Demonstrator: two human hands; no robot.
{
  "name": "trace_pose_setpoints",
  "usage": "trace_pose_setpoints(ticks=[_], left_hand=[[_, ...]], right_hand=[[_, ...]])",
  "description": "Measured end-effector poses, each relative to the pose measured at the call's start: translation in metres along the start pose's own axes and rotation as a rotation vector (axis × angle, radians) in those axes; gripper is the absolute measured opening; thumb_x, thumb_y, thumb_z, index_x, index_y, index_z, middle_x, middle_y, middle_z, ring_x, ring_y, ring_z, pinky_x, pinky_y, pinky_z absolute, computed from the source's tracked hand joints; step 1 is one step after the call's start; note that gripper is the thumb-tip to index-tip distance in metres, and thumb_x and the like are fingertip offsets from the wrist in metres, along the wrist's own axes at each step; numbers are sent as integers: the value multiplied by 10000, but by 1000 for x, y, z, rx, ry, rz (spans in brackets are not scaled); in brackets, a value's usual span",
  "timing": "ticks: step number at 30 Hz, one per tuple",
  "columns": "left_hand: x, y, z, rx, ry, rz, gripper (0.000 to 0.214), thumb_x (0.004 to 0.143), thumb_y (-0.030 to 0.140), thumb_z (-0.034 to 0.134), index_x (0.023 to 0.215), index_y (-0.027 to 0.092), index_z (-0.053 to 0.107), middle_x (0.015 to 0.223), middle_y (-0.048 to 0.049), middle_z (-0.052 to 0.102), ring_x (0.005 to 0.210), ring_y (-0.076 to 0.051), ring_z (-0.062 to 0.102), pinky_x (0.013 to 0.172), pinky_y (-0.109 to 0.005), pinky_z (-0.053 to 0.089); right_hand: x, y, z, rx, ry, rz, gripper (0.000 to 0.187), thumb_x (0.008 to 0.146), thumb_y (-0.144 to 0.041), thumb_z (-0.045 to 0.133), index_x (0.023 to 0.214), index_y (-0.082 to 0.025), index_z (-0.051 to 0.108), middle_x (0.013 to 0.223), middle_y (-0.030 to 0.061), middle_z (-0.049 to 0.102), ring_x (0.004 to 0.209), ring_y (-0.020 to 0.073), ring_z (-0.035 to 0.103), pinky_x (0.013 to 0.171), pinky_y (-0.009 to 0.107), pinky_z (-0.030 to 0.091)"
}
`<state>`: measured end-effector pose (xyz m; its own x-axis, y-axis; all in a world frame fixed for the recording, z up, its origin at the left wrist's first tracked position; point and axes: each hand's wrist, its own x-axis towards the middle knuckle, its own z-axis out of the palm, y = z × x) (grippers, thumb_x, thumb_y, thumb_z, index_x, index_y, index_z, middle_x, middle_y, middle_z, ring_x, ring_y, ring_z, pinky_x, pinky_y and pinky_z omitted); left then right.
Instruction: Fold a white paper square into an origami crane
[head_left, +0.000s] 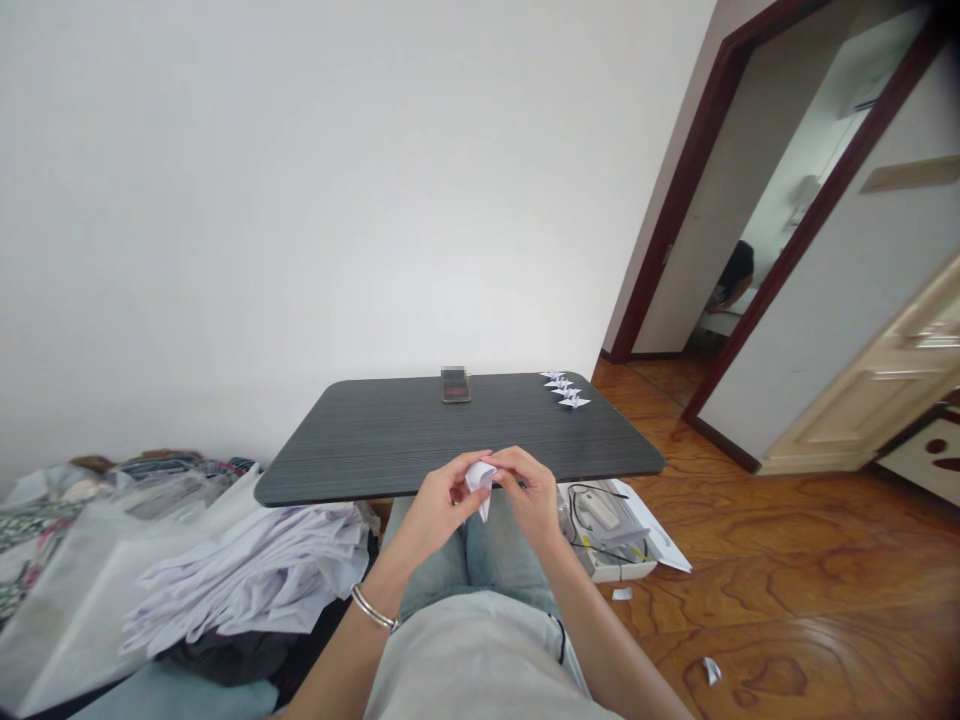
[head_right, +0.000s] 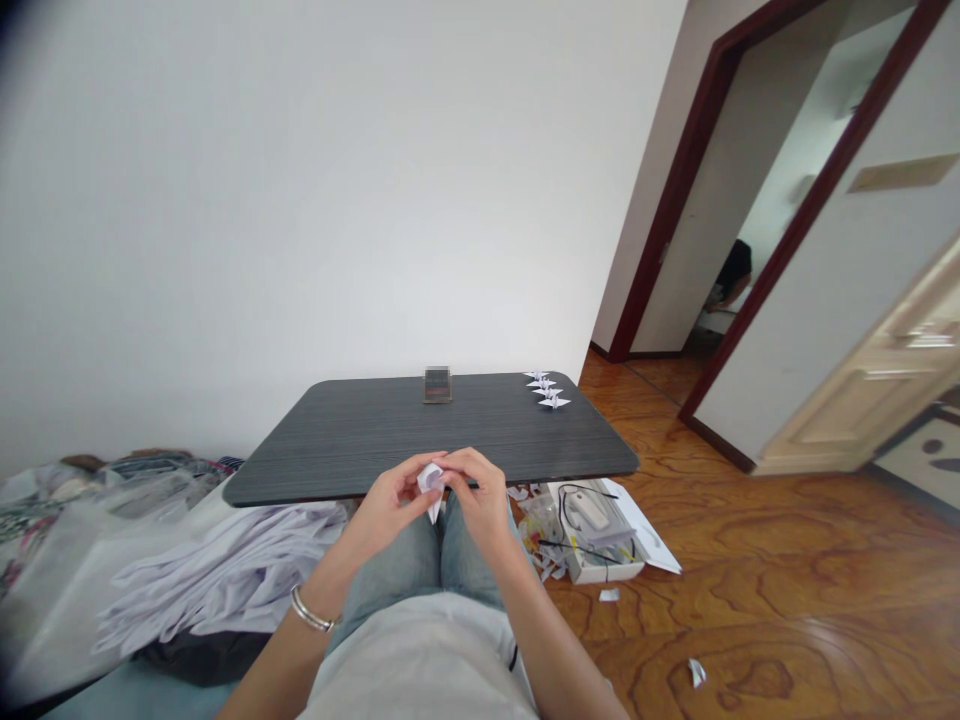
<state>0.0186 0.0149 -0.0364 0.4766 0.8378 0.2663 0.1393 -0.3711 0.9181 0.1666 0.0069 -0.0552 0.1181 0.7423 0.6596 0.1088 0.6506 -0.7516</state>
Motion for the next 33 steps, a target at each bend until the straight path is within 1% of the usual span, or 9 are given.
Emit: trace_pose_setpoints(ticks=[6,14,18,22,25,29,33], left_hand=[[-2,3,0,29,-27,2,465,758,252,581,1206,147,516,909,-69,655,736,-155,579,639,-232,452],[-2,4,0,-67,-32,2,466,737,292,618,1173,142,549,862,-72,655,731,-161,573,620,-232,450],[0,0,0,-132,-43,-26,472,745,322,613,1176,146,534,902,-75,644,741,-155,563,617,-225,434],[0,0,-1,-223,-56,-33,470,747,364,612,1161,156,537,945,-78,635,703,-136,545,582,-206,408],[0,2,-2,-253,-62,0,445,780,413,560,1148,161,560,940,-80,637,697,-136,541,586,-209,409],[0,2,-3,-258,-46,43,433,808,450,504,1123,165,588,932,-84,636,695,-142,538,587,-213,421],[0,1,-5,-264,-46,60,482,821,501,446,1112,151,604,944,-98,633,686,-146,541,572,-220,437]], right_hand=[[1,0,-1,16,-23,31,110,732,-210,630,788,-248,716,729,22,627,712,170,576,591,264,461],[0,1,1,13,-6,34,88,735,-189,627,761,-233,699,727,23,608,685,154,563,558,242,451],[-1,3,3,39,19,97,55,722,-213,638,730,-224,691,708,15,596,667,149,549,539,231,440],[-1,6,5,164,27,184,37,706,-219,648,720,-207,679,697,6,579,645,138,535,557,233,435],[-1,5,5,251,31,226,57,694,-215,657,743,-203,682,690,3,566,616,129,516,555,236,428],[-1,2,5,280,31,222,78,691,-199,661,761,-208,693,700,2,565,617,125,510,550,233,422],[-1,-1,5,309,36,224,91,685,-183,666,763,-218,694,708,-1,563,623,128,522,535,233,437]])
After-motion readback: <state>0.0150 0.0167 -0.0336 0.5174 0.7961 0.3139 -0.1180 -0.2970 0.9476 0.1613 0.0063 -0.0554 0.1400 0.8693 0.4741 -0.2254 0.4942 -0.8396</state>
